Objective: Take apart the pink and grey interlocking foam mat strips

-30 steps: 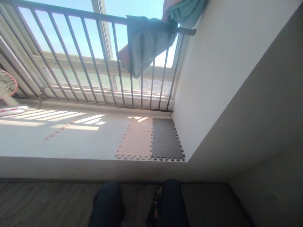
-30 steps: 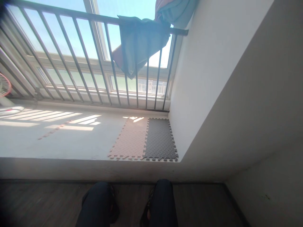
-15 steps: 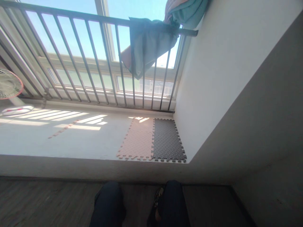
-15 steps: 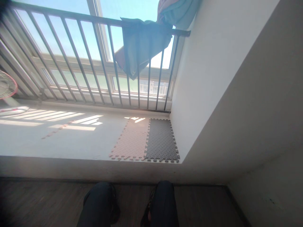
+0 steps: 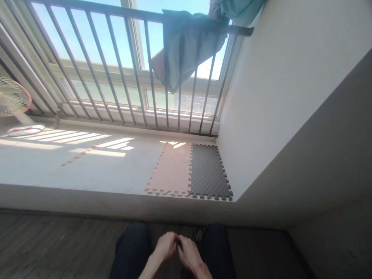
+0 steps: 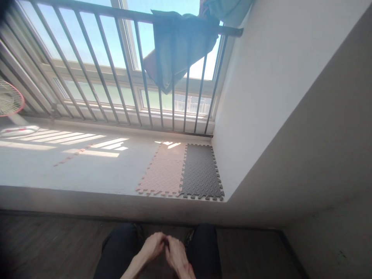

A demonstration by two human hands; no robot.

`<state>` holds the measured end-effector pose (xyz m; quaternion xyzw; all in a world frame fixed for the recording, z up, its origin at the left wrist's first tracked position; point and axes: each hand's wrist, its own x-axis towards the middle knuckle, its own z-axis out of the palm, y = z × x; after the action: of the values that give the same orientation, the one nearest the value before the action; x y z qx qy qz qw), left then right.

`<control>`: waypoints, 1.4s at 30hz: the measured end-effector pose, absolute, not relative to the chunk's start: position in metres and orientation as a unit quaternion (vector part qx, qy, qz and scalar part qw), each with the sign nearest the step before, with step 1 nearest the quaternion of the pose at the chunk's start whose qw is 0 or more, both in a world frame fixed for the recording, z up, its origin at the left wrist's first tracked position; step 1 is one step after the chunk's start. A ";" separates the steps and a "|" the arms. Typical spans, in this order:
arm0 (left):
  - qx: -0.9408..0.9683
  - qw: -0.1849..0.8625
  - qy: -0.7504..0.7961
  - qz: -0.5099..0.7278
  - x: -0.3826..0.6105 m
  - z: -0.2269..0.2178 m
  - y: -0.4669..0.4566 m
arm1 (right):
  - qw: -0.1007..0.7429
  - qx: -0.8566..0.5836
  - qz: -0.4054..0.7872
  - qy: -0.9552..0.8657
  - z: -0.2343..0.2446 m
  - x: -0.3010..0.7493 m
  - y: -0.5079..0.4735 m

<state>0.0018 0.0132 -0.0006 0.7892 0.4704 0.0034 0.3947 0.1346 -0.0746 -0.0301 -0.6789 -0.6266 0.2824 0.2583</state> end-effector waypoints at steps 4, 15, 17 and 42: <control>0.719 0.414 0.514 0.220 0.016 0.015 0.104 | 0.290 -0.684 0.253 -0.620 0.016 0.189 0.005; 0.669 0.203 0.635 0.329 -0.020 0.005 0.358 | 0.239 -0.716 0.070 -0.652 0.024 0.333 0.196; 0.687 0.170 0.651 0.277 -0.023 0.000 0.390 | 0.235 -0.721 0.040 -0.651 0.008 0.346 0.224; 0.523 0.408 0.657 0.358 0.044 -0.001 0.571 | 0.177 -0.723 -0.026 -0.668 -0.042 0.348 0.368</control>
<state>0.0442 0.5707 -0.0005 0.5227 0.6574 0.3577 0.4082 0.3484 0.3676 -0.0423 -0.7227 -0.6677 -0.0258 0.1766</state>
